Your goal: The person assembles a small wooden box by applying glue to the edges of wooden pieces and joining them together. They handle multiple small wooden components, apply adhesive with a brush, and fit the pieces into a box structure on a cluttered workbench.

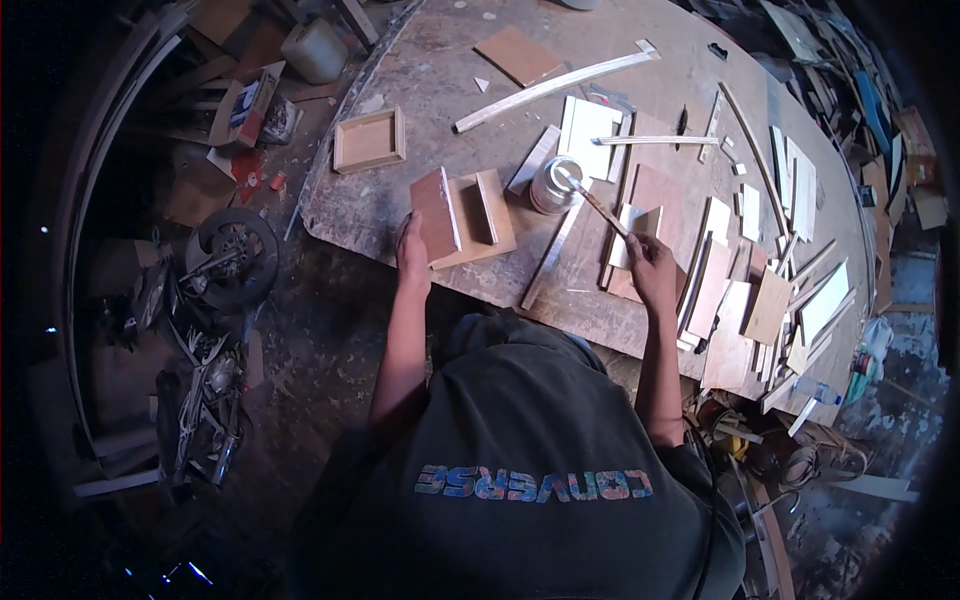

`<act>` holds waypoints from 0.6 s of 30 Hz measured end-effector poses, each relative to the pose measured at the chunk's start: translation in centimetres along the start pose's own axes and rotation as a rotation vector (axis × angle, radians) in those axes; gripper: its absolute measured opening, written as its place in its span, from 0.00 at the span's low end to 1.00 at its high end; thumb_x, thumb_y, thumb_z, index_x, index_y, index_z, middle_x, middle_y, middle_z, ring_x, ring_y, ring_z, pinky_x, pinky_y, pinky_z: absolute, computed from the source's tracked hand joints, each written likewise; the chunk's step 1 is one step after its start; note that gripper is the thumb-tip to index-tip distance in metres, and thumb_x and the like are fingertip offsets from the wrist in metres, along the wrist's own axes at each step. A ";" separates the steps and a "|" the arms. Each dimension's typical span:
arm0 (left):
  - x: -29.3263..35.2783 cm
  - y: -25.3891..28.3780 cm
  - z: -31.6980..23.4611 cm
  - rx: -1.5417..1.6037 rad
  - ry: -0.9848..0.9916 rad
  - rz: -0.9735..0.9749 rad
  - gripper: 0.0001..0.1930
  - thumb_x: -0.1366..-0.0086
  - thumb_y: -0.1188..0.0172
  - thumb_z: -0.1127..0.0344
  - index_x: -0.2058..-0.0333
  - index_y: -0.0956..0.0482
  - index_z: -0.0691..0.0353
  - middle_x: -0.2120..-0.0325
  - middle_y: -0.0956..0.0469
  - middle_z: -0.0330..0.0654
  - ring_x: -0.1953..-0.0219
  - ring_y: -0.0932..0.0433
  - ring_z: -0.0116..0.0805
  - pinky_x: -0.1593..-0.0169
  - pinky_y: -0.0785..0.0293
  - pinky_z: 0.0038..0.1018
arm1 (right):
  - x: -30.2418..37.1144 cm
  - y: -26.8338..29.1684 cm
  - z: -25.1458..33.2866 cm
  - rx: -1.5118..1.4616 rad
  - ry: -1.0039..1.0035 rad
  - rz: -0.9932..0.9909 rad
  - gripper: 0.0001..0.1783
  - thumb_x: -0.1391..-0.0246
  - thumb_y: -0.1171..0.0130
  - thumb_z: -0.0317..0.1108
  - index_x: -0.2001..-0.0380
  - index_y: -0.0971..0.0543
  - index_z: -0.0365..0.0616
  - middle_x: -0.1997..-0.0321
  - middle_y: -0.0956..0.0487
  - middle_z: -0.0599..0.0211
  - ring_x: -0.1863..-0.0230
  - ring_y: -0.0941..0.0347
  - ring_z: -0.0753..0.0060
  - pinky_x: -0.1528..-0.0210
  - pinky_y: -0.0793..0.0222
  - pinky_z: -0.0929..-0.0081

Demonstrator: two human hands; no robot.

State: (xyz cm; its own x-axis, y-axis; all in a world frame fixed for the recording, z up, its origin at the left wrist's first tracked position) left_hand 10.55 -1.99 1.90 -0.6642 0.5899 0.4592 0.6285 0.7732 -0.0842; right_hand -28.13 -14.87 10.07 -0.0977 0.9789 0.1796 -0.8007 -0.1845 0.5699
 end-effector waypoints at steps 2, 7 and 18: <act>0.0 -1.2 0.6 0.107 0.066 0.121 0.28 0.27 0.53 0.55 0.36 0.37 0.67 0.38 0.32 0.45 0.36 0.35 0.35 0.35 0.40 0.30 | 0.7 -0.3 -0.6 -0.080 0.040 -0.036 0.19 0.40 0.38 0.41 0.57 0.19 0.34 0.68 0.16 0.56 0.67 0.21 0.71 0.62 0.28 0.73; 3.7 -4.7 -3.0 0.316 0.079 0.419 0.24 0.26 0.54 0.56 0.33 0.39 0.45 0.54 0.25 0.38 0.58 0.25 0.29 0.59 0.27 0.28 | 2.0 0.2 0.1 -0.199 0.089 -0.028 0.19 0.36 0.40 0.42 0.61 0.20 0.33 0.73 0.20 0.69 0.70 0.29 0.83 0.66 0.33 0.79; 6.0 -10.1 -5.4 0.646 0.359 0.748 0.11 0.26 0.55 0.59 0.49 0.30 0.51 0.83 0.34 0.35 0.87 0.37 0.23 0.83 0.44 0.21 | 5.9 1.2 6.1 -0.551 0.017 0.419 0.24 0.30 0.52 0.47 0.66 0.17 0.36 0.85 0.41 0.85 0.83 0.52 0.90 0.80 0.58 0.81</act>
State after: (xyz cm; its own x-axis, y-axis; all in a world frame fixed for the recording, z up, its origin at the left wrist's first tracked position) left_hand 2.37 -7.52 10.25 0.0296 0.9464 0.3217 0.4229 0.2798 -0.8619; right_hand -26.10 -9.88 16.68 -0.4703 0.8368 0.2804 -0.8763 -0.4804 -0.0364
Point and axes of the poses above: each hand's wrist, its own x-axis away from the middle knuckle, its own y-axis out of the back of the hand, z = x × y, the point moved 2 cm from there along -x, towards the middle knuckle
